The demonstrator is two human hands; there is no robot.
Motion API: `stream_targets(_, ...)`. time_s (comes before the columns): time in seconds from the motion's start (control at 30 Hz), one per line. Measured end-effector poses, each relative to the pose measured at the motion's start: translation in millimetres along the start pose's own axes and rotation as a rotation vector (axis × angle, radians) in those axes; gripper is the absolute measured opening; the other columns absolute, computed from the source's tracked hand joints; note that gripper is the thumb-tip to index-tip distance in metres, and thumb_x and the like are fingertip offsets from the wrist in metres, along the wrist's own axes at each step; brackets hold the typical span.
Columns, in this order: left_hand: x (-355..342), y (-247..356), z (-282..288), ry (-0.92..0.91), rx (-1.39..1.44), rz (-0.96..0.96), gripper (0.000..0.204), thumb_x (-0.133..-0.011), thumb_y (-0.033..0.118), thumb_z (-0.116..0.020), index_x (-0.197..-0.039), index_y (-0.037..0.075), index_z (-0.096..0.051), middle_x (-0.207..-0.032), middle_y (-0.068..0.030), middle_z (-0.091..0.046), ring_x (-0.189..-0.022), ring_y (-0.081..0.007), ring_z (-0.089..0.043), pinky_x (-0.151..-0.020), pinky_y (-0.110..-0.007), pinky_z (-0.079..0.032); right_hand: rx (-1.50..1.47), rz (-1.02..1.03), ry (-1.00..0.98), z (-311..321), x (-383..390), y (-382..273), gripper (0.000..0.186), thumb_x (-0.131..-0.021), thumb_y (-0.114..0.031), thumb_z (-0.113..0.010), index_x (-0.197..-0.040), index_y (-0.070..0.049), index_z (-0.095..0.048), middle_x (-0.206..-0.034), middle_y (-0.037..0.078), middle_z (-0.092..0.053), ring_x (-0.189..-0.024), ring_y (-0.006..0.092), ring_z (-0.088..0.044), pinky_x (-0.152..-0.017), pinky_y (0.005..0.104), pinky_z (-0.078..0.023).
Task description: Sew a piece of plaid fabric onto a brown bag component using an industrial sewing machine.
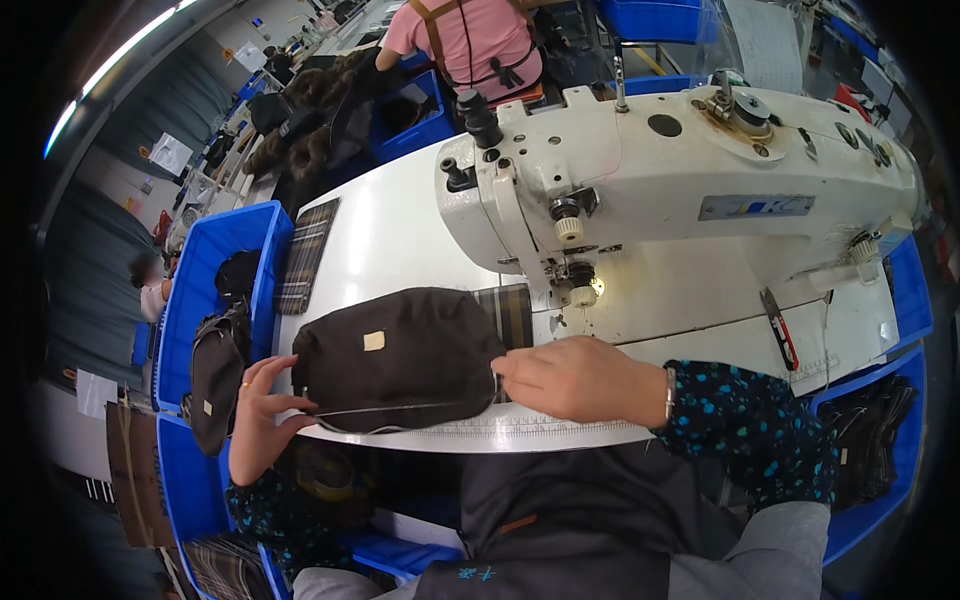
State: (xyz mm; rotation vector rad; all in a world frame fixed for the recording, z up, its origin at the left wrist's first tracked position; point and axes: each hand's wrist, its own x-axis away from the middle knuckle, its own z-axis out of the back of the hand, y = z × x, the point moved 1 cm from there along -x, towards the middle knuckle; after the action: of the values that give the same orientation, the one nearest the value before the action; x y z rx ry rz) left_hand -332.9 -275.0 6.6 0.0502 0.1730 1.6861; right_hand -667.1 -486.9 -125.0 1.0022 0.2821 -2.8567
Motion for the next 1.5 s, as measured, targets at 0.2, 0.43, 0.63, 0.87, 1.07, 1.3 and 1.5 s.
stream_targets(0.2,-70.8,38.2,-71.3,0.079,0.12,-0.106,0.039,-0.078,0.015,-0.083,-0.114,0.006,-0.071,-0.127,-0.0105,-0.067,-0.119,-0.0329,-0.06,-0.102,-0.041,-0.046,0.045,-0.01,-0.064,-39.4,17.5,22.2,0.017,-0.082,-0.014,-0.064,-0.095,-0.003,-0.066,-0.116,0.012,-0.068,-0.094,0.0252,-0.071,-0.079,0.0347,-0.06)
stream_targets(0.43,-151.5,114.1,-131.0,0.193,-0.123,-0.206,0.047,-0.083,0.049,-0.076,-0.105,0.007,-0.071,-0.105,-0.0082,-0.071,-0.101,-0.0297,-0.066,-0.102,-0.052,-0.041,0.061,0.076,-0.104,-21.0,27.3,7.4,0.021,-0.079,-0.014,-0.065,-0.094,0.001,-0.067,-0.11,0.017,-0.069,-0.094,0.0246,-0.069,-0.082,0.0326,-0.058)
stream_targets(0.63,-171.1,113.8,-134.0,-0.14,0.265,-0.04,0.034,-0.073,0.035,-0.088,-0.089,0.007,-0.077,-0.08,-0.0055,-0.07,-0.086,-0.0292,-0.068,-0.095,-0.046,-0.046,0.043,0.051,-0.161,-15.0,25.7,6.9,0.02,-0.079,-0.014,-0.063,-0.091,0.001,-0.067,-0.11,0.019,-0.069,-0.09,0.0234,-0.067,-0.08,0.0306,-0.056)
stream_targets(0.87,-176.1,114.0,-157.1,-0.292,0.804,-0.239,0.036,-0.084,0.026,-0.086,-0.106,0.0,-0.074,-0.097,-0.0115,-0.076,-0.087,-0.0202,-0.071,-0.083,-0.032,-0.054,0.075,0.075,-0.124,-16.6,23.9,1.1,0.021,-0.076,-0.014,-0.064,-0.088,0.003,-0.068,-0.101,0.02,-0.07,-0.082,0.0237,-0.068,-0.074,0.0309,-0.056)
stream_targets(1.07,-175.0,124.1,-167.8,-0.089,0.461,-0.204,0.043,-0.078,0.035,-0.089,-0.101,0.001,-0.073,-0.093,-0.0134,-0.074,-0.083,-0.0295,-0.071,-0.075,-0.037,-0.055,0.14,0.159,-0.123,-11.0,24.9,-7.9,0.023,-0.074,-0.015,-0.064,-0.088,0.003,-0.068,-0.093,0.017,-0.07,-0.077,0.0212,-0.066,-0.067,0.0298,-0.054)
stream_targets(1.3,-171.8,123.0,-170.5,-0.025,0.405,-0.223,0.041,-0.079,0.034,-0.088,-0.1,0.002,-0.073,-0.086,-0.0126,-0.073,-0.077,-0.0292,-0.07,-0.071,-0.038,-0.054,0.417,-0.018,-0.037,-4.6,18.9,-5.8,0.022,-0.075,-0.018,-0.064,-0.086,0.0,-0.071,-0.079,0.003,-0.064,-0.063,0.0112,-0.05,-0.052,0.023,-0.034)
stream_targets(1.5,-168.7,116.9,-173.2,-0.041,0.423,-0.255,0.029,-0.085,0.025,-0.082,-0.1,0.002,-0.074,-0.084,-0.0145,-0.072,-0.073,-0.0313,-0.069,-0.066,-0.038,-0.053,0.388,0.012,-0.172,-4.9,22.0,-8.4,0.022,-0.078,-0.016,-0.064,-0.085,0.004,-0.071,-0.09,0.023,-0.073,-0.063,0.0144,-0.061,-0.051,0.025,-0.041)
